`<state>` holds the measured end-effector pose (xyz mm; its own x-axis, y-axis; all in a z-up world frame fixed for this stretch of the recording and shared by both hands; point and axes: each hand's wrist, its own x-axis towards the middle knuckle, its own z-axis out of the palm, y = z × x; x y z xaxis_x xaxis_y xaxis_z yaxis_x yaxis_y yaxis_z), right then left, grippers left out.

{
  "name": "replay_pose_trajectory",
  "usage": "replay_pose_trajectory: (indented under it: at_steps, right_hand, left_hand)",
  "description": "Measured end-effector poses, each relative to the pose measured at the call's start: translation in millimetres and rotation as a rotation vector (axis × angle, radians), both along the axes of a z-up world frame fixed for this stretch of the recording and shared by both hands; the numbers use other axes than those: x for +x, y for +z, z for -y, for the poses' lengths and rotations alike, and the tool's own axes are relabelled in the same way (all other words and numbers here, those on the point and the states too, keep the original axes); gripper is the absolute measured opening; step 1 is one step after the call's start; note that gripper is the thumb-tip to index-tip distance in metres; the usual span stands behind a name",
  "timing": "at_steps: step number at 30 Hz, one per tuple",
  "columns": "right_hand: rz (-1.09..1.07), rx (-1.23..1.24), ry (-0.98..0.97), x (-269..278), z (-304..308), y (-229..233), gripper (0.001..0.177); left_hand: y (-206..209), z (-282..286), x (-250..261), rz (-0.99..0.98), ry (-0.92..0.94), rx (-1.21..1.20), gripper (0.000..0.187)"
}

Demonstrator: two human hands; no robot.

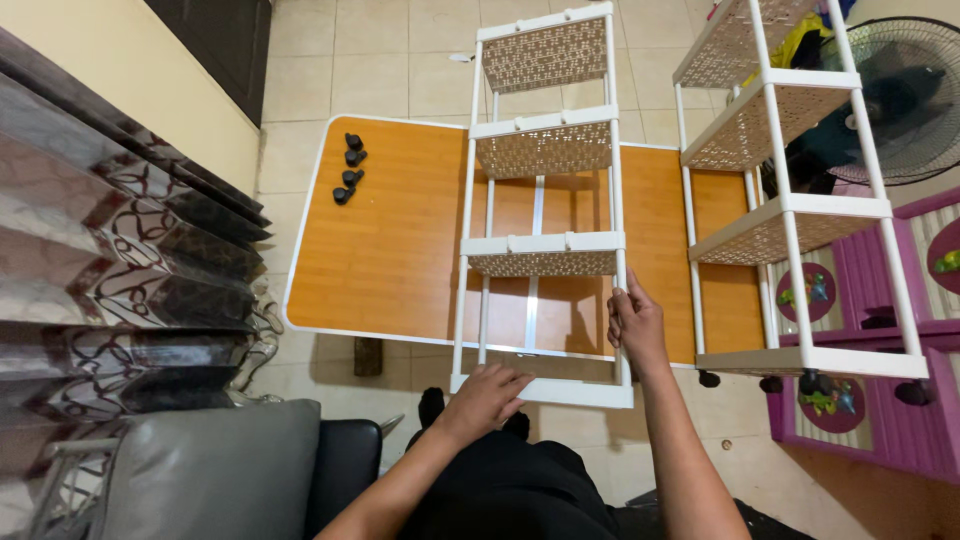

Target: The person disassembles two white rolling storage carts on a wooden table. They remove the caster wheels from the bottom frame of each cart and place them on the table, then detach the white plastic corner connectors from the frame legs.

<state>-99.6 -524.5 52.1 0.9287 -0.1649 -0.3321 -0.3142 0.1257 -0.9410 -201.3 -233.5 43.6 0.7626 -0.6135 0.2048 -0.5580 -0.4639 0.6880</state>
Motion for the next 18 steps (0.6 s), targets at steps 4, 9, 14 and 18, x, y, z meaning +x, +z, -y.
replay_pose_trajectory:
  at_steps: [4,9,14,18]
  right_hand:
    - [-0.019,-0.019,-0.019,-3,16,-22,0.057]
    - [-0.013,-0.054,-0.044,-8,28,-39,0.055]
    - [-0.053,-0.121,-0.071,-7,42,-48,0.055]
    - [-0.036,-0.133,-0.060,-15,54,-51,0.053]
  left_hand:
    - [-8,15,-4,-0.003,0.021,0.025,0.044]
    - [-11,31,-12,-0.013,0.047,0.045,0.043]
    - [-10,44,-16,-0.043,0.047,0.029,0.043]
    - [-9,48,-17,-0.068,0.021,0.020,0.042]
